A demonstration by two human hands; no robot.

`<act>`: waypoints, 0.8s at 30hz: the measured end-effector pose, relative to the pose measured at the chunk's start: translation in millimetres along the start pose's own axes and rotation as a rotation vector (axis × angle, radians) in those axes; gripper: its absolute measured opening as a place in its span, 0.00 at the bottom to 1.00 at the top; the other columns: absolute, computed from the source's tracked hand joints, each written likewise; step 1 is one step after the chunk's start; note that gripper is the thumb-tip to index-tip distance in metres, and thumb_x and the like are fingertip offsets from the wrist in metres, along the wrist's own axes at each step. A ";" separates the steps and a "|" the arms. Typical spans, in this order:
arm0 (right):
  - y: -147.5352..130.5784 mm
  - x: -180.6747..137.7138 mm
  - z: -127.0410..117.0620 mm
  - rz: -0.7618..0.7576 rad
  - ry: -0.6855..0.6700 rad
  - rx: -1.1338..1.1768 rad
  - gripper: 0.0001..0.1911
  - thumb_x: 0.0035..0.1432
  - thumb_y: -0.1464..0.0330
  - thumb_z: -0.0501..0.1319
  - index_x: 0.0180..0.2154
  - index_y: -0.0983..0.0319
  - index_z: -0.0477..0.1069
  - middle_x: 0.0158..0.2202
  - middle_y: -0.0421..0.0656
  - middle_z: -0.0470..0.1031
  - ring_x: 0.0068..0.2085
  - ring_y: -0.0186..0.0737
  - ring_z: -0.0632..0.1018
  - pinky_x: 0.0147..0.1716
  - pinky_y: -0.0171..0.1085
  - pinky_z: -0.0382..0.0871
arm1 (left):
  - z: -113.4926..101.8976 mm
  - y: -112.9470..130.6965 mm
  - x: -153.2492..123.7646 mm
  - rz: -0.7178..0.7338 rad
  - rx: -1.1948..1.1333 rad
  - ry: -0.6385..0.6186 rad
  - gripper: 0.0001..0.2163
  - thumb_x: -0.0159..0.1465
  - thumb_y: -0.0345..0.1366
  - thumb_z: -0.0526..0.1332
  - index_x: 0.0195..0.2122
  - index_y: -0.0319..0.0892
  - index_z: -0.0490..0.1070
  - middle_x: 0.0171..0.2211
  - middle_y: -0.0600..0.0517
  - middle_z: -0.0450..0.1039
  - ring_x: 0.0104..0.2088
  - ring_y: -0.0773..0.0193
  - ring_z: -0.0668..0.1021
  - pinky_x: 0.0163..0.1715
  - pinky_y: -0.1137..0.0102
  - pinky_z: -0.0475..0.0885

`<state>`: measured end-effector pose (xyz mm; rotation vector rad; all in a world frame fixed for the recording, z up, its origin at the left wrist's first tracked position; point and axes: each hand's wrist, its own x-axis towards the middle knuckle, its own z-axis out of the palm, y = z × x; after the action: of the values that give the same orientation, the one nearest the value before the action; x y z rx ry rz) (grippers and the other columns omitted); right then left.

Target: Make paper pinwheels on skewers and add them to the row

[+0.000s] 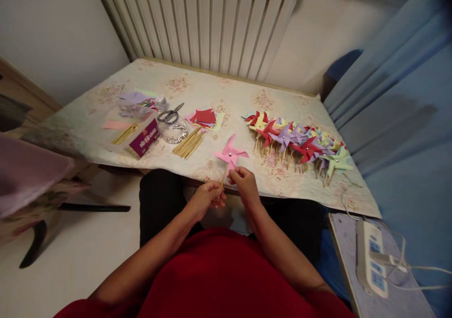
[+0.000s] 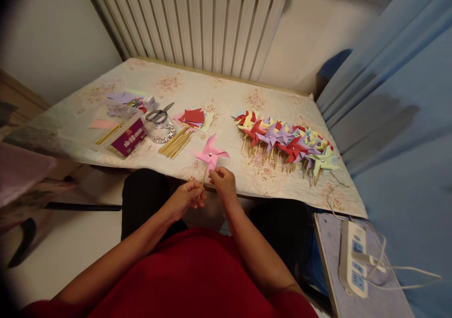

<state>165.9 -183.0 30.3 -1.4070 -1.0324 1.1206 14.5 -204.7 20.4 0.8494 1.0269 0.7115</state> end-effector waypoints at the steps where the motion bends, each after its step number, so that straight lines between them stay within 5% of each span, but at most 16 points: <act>1: 0.0 0.4 -0.5 0.003 -0.004 -0.002 0.11 0.50 0.60 0.63 0.24 0.61 0.71 0.23 0.39 0.74 0.24 0.34 0.72 0.27 0.33 0.66 | 0.3 0.4 -0.1 0.005 0.004 0.002 0.11 0.56 0.41 0.64 0.30 0.41 0.64 0.26 0.54 0.74 0.20 0.70 0.76 0.19 0.76 0.61; 24: -9.4 -2.2 1.7 0.174 -0.140 0.251 0.13 0.44 0.60 0.67 0.22 0.61 0.69 0.21 0.37 0.71 0.22 0.29 0.67 0.25 0.32 0.61 | 2.7 -3.3 0.6 0.052 -0.015 0.012 0.09 0.57 0.39 0.63 0.31 0.40 0.65 0.25 0.54 0.73 0.20 0.70 0.75 0.19 0.76 0.62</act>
<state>163.6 -183.7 39.8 -1.2478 -0.8424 1.4407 17.6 -206.6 18.0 0.8621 1.0118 0.7678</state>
